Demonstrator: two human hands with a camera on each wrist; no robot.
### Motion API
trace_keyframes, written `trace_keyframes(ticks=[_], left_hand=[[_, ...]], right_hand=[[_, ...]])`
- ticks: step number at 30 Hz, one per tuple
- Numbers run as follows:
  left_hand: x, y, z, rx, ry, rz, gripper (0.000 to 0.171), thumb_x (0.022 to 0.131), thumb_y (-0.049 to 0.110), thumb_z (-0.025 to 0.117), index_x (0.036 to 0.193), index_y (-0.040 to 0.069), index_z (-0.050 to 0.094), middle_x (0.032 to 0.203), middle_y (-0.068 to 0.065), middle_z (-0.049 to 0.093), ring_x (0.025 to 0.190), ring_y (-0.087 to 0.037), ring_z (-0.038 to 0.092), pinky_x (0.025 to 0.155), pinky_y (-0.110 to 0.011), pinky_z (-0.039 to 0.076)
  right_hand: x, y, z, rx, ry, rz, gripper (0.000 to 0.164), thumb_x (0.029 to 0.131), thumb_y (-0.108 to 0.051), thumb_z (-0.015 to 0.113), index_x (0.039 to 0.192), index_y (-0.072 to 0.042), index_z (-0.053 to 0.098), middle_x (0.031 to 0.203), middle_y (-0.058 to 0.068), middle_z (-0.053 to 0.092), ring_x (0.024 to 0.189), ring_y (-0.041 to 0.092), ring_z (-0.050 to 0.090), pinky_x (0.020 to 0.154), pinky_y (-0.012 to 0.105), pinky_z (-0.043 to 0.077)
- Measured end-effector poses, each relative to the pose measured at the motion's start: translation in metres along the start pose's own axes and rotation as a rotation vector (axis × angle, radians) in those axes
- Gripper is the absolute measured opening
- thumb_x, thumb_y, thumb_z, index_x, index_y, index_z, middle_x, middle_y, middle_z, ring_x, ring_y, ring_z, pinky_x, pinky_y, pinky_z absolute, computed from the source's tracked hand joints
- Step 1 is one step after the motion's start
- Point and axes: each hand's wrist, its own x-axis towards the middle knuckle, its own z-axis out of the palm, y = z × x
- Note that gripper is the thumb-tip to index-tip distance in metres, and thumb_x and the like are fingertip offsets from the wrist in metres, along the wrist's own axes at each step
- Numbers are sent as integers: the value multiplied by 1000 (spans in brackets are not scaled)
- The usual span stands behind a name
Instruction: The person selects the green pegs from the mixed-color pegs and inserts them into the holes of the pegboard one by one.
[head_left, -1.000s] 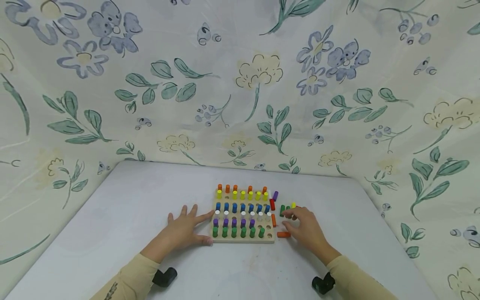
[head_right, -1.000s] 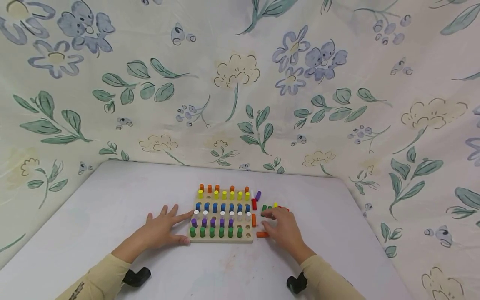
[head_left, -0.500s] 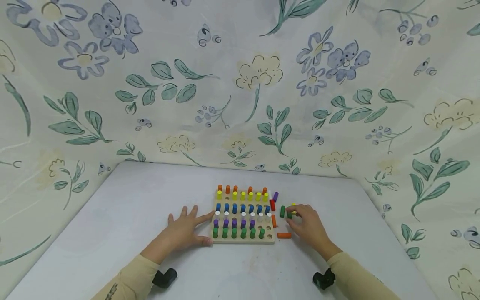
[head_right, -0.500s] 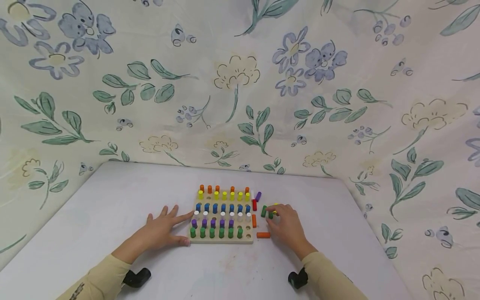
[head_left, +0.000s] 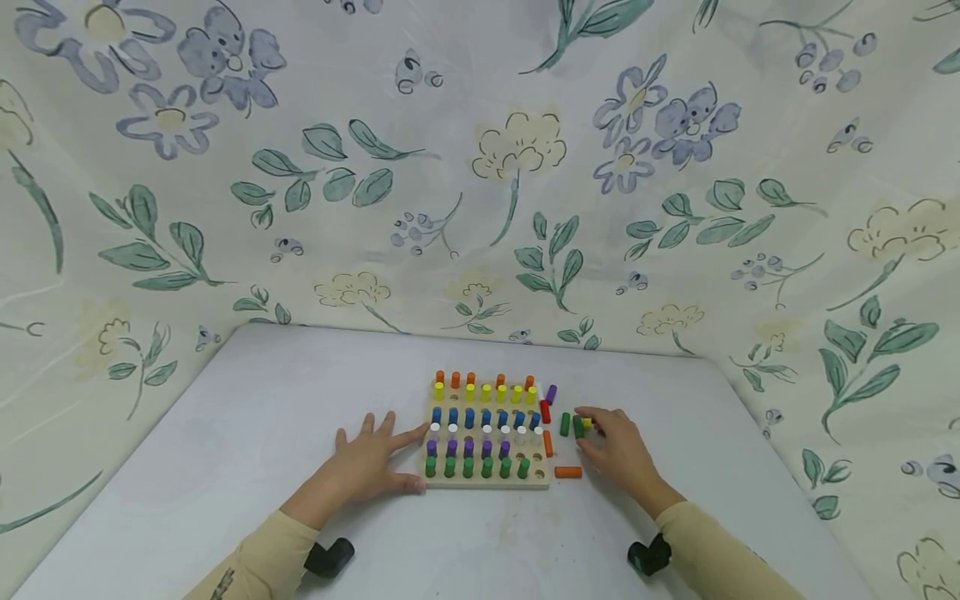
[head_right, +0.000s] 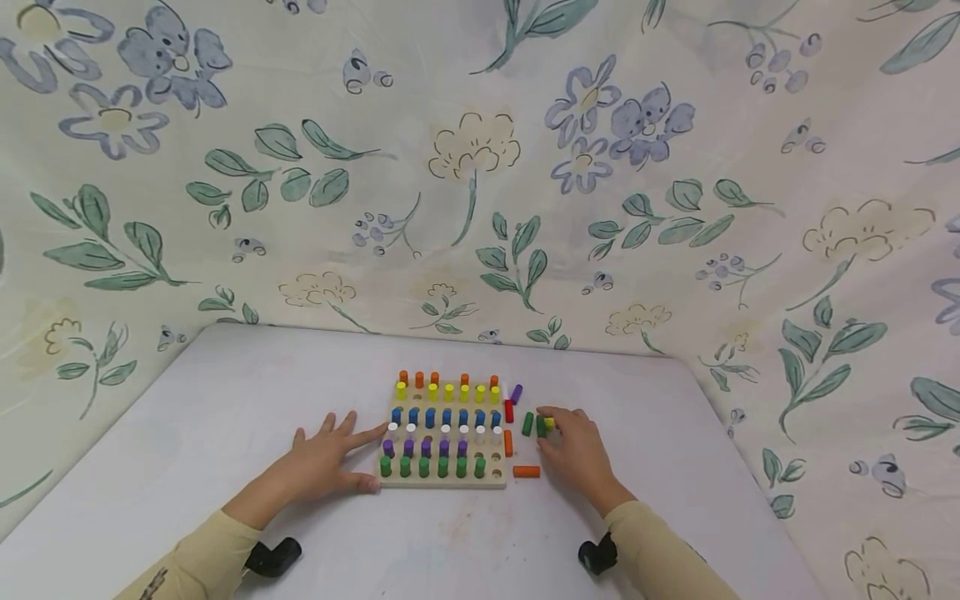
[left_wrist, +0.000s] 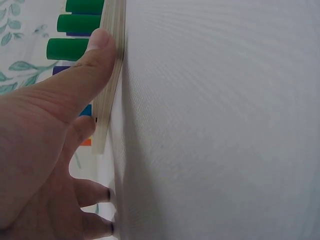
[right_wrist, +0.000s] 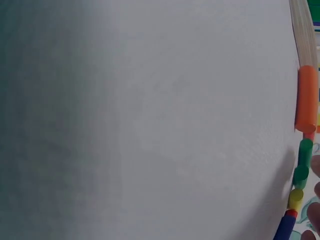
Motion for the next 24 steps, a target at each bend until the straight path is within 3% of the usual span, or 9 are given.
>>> trace_keyframes(ticks=[14,24], left_hand=[[-1,1,2,-2,3,3,94,73,68,77,153,28,47,159,-36,25,145,-64,12,105,-85,5],[-3,1,4,3,7,-5,95,73,67,78,153,28,48,159,-36,25,144,-64,13,105,-85,6]], right_hand=[[2,5,-2,-38,-43,49,58,90,-15,78,144,-17,59,126,9,64,116,28,55,97,49,53],[6,2,-1,-75,-84,46,56,90,-15,77,143,-20,61,116,6,64,107,25,53,87,44,54]])
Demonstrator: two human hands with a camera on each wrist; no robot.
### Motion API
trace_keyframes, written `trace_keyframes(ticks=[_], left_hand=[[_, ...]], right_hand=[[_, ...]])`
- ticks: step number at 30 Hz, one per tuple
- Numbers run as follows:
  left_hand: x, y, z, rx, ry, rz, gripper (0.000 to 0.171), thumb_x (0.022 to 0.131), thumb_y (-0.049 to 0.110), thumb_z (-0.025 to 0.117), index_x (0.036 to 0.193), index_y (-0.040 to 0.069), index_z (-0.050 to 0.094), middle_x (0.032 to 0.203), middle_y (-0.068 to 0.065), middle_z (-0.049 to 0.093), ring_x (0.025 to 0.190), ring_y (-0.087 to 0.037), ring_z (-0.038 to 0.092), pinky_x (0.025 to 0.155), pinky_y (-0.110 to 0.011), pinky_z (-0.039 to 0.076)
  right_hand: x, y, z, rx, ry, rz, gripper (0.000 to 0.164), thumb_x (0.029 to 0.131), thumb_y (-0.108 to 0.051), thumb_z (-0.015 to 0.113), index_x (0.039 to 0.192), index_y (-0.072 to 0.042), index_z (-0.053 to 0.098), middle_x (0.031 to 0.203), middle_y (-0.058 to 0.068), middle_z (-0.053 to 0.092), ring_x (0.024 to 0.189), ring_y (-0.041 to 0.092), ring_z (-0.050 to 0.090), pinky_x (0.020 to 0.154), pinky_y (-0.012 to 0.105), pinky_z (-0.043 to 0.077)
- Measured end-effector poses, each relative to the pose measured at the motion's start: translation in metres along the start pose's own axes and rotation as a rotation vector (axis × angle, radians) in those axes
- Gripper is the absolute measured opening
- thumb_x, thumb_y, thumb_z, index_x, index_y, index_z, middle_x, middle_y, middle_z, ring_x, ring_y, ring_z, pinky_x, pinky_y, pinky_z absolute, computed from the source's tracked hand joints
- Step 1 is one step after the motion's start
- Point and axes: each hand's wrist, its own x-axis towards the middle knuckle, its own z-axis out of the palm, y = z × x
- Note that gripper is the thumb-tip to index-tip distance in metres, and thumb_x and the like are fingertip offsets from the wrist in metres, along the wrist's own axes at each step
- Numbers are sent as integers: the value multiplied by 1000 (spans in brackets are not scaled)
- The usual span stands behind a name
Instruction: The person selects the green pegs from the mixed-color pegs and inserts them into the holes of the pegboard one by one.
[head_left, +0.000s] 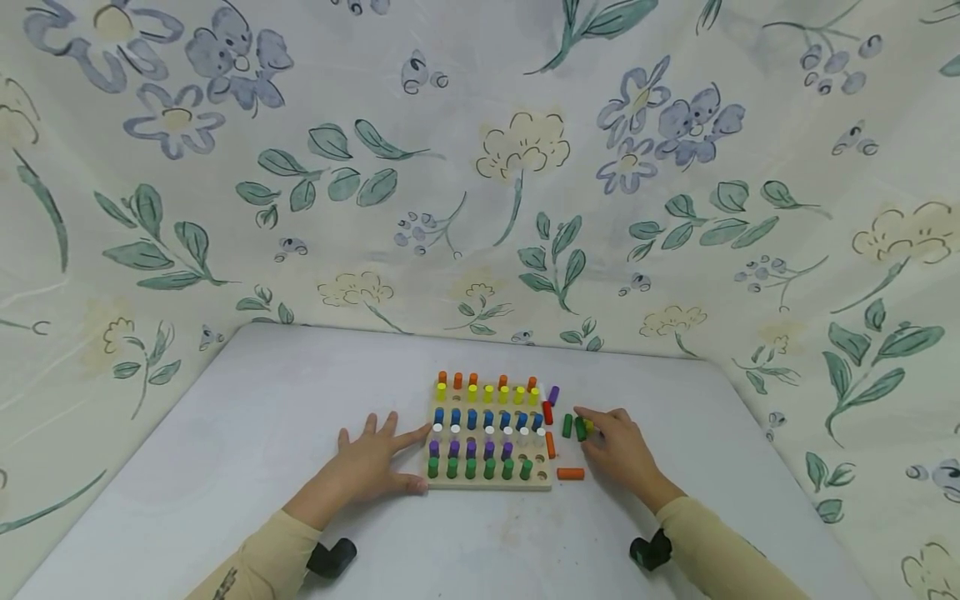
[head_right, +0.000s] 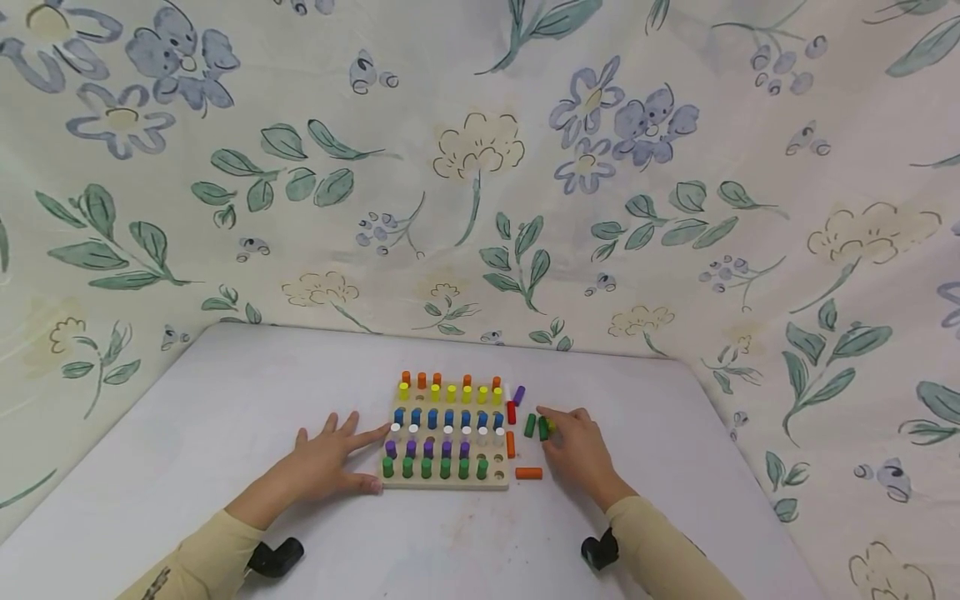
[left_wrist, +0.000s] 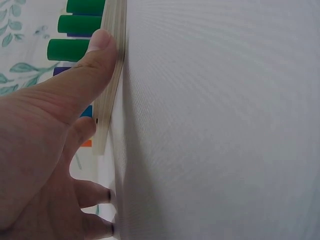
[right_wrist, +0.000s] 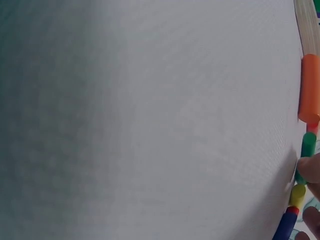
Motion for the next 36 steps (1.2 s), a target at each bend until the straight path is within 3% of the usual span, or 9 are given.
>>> trace_keyframes(ticks=[16,22,36], left_hand=[[-1,3,-1,-2,10,3,95,73,66,79,153,27,48,158,-37,25,144,-64,12,105,-85,6],[-3,3,-1,-7,13,11,93,73,66,79,153,27,49,158,-37,26,144,-65,13,104,-86,6],[-4,5,-2,-12,12,13,93,74,66,78,152,26,49,157,-38,26,143,-65,13,104,-86,6]], right_hand=[[-5,5,-1,36,9,-35,51,89,-22,80,138,-20,65,115,-4,70,101,18,52,83,36,50],[-10,5,-1,102,0,-35,51,91,-22,78,139,-18,62,112,-4,70,103,20,54,89,41,52],[-18,10,2,203,3,-18,46,100,-26,66,144,-17,56,100,-7,68,92,13,54,80,33,49]])
